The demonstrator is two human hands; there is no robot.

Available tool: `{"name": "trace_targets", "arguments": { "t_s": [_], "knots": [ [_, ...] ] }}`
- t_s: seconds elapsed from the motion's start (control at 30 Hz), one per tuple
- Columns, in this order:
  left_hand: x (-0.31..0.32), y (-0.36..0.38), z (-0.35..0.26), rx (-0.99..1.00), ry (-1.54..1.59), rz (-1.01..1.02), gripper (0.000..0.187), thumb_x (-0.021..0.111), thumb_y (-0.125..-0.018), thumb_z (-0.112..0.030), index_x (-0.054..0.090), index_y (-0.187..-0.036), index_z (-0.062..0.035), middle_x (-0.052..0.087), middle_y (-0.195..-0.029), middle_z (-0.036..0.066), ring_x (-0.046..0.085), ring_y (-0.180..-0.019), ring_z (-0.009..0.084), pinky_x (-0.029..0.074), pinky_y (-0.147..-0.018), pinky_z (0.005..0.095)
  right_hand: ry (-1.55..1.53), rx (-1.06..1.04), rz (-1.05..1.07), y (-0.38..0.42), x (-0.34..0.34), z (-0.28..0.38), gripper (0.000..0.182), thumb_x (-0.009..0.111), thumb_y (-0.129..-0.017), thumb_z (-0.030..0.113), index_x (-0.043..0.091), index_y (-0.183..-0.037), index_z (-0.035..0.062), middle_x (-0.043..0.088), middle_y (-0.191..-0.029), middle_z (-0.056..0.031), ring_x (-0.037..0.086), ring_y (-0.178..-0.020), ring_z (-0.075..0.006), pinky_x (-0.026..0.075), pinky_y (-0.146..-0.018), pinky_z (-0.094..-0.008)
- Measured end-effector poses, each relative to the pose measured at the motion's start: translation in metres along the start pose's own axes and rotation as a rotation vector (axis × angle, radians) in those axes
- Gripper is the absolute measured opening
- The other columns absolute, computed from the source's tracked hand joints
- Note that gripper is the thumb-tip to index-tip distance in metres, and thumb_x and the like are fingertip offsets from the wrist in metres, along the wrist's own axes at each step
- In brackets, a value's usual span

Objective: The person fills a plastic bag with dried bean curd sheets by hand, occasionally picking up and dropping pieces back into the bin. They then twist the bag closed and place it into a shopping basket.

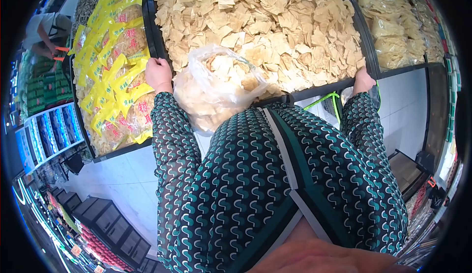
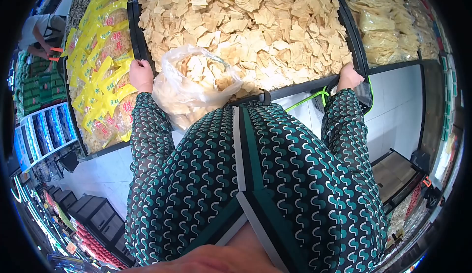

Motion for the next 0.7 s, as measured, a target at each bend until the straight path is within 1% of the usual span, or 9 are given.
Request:
{"name": "trace_targets", "arguments": {
  "t_s": [0.03,0.33,0.7],
  "knots": [
    [-0.0004,0.0000,-0.0001,0.009,-0.003,-0.016,0.020,0.059,-0.084,-0.027,0.058,-0.077,-0.0082,0.064,-0.081,0.012,0.062,-0.077,0.0351,0.049,-0.066,0.0473,0.000,0.000,0.000,-0.0003,0.0000,0.0000,0.087,0.067,-0.075,0.044,0.032,-0.130,-0.0126,0.053,-0.127,-0.0313,0.055,-0.117,-0.0405,0.044,-0.100,-0.0415],
    [-0.0009,0.0000,-0.0010,0.004,-0.011,-0.007,0.021,0.059,-0.084,-0.027,0.058,-0.077,-0.0080,0.064,-0.081,0.012,0.062,-0.077,0.0352,0.049,-0.067,0.0471,0.004,0.001,-0.011,0.0028,-0.0027,0.0016,0.086,0.067,-0.075,0.044,0.034,-0.130,-0.0117,0.053,-0.126,-0.0311,0.056,-0.116,-0.0404,0.044,-0.100,-0.0417],
    [-0.0023,-0.0004,-0.0017,0.000,-0.006,-0.003,0.020,0.059,-0.084,-0.027,0.059,-0.077,-0.0080,0.064,-0.081,0.013,0.062,-0.078,0.0352,0.049,-0.067,0.0469,0.006,-0.002,0.000,0.0030,-0.0026,0.0022,0.085,0.066,-0.075,0.043,0.032,-0.131,-0.0122,0.053,-0.126,-0.0312,0.056,-0.116,-0.0406,0.044,-0.099,-0.0413]
  ]
}}
Point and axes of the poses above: each hand's wrist, its own y-axis away from the middle knuckle, its own x-axis out of the palm, z = x × y, the point moved 8 cm from there along -y, towards the middle knuckle
